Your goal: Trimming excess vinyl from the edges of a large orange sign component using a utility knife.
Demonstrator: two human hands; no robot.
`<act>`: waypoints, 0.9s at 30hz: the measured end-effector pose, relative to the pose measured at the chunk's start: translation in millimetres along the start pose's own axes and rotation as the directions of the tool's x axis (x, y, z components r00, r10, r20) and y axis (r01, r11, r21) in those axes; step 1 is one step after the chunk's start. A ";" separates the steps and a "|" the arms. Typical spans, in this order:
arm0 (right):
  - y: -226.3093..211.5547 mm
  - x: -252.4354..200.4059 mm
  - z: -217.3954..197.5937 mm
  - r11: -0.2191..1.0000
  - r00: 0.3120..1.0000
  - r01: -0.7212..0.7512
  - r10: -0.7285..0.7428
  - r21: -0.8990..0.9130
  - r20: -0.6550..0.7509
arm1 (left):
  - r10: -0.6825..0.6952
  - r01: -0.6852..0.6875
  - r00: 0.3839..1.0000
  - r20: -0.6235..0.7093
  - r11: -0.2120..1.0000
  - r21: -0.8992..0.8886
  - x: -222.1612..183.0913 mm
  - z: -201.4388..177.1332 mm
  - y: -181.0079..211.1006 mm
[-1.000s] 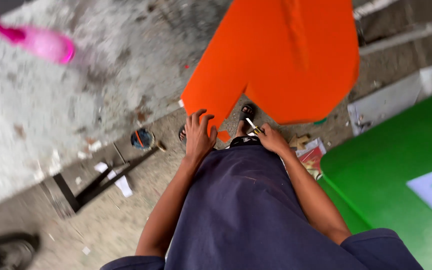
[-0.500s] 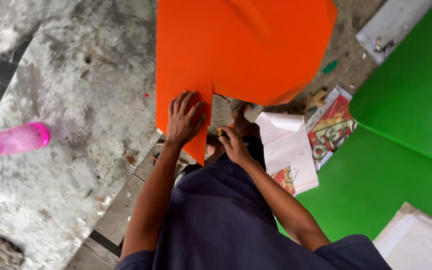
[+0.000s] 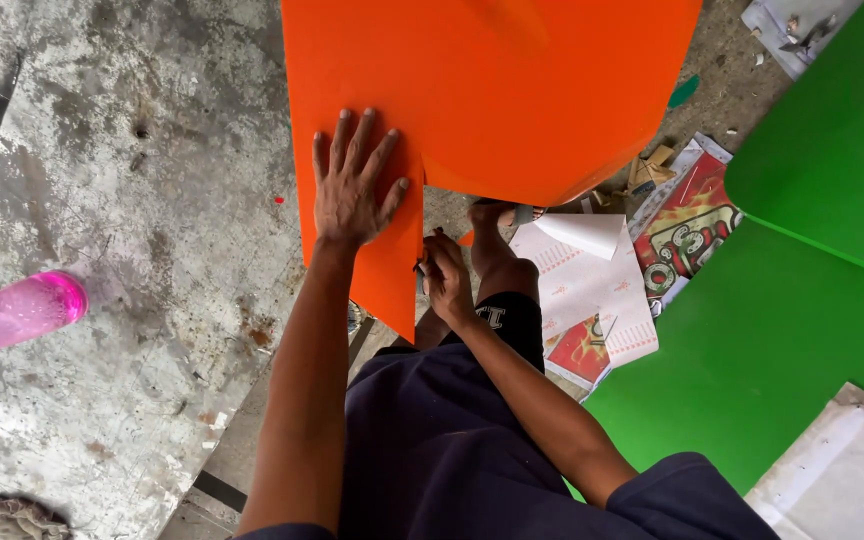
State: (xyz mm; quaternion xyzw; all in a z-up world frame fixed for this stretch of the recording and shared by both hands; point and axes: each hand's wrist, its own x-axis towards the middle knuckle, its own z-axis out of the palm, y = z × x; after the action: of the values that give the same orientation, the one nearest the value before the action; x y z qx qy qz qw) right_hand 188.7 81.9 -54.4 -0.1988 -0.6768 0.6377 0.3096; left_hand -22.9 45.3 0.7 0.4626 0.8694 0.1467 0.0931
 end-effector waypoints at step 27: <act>106.7 90.7 8.8 0.837 0.984 0.076 -0.150 -0.541 -0.093 | -0.023 0.023 0.999 0.038 1.000 0.007 0.6 2.6 -1.4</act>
State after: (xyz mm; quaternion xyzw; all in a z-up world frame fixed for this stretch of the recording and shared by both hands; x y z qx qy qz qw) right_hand 103.2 147.0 -144.6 -0.2785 -0.8163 0.3896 0.3230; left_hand -23.6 45.4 -2.3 0.4555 0.8732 0.1341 0.1099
